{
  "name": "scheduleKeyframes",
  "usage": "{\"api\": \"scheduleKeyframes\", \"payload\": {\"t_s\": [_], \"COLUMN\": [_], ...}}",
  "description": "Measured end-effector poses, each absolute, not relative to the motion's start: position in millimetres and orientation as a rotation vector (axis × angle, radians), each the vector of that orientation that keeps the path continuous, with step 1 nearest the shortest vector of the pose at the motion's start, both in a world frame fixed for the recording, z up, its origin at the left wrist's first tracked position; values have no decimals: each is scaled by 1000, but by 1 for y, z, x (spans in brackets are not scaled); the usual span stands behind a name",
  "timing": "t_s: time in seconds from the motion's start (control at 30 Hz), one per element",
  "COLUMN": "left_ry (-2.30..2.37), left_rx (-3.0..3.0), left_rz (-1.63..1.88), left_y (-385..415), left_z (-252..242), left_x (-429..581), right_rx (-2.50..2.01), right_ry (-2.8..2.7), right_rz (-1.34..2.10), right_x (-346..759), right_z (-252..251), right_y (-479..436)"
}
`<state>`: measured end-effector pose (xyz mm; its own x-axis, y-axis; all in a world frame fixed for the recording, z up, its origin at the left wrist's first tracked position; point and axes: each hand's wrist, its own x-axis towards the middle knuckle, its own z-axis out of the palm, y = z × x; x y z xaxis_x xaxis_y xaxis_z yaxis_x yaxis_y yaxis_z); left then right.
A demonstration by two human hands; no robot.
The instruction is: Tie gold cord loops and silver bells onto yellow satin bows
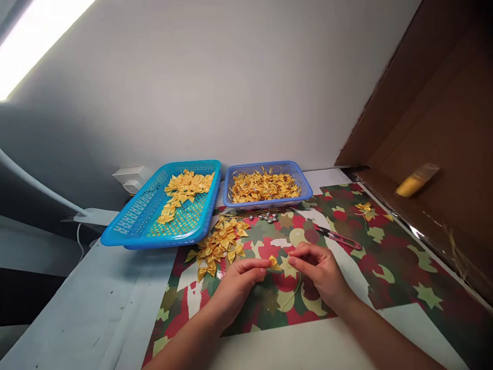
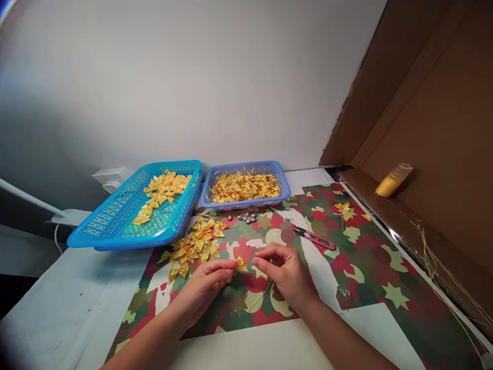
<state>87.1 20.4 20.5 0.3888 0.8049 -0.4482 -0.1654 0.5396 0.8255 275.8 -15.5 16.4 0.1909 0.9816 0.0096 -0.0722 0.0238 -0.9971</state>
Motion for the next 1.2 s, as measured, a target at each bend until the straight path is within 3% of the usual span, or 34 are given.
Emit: {"api": "scheduleKeyframes", "payload": {"t_s": [0.27,0.57,0.87,1.2], "left_ry": [849,852,794,837], "left_rx": [656,741,1277,1335], "left_rz": [548,727,848,850], "left_y": [3,3,-4,-10], "left_z": [15,9,10,11], "left_x": [83,86,89,88], "right_rx": [-1195,-1025,-1236,-1238], "right_ry": [-974,-865,-877,-880], "right_rz": [1151,1613,1571,1605], "right_x": [275,268,266,267], "right_z": [16,13,22,22], "right_y": [-16,-27,-25,-26]}}
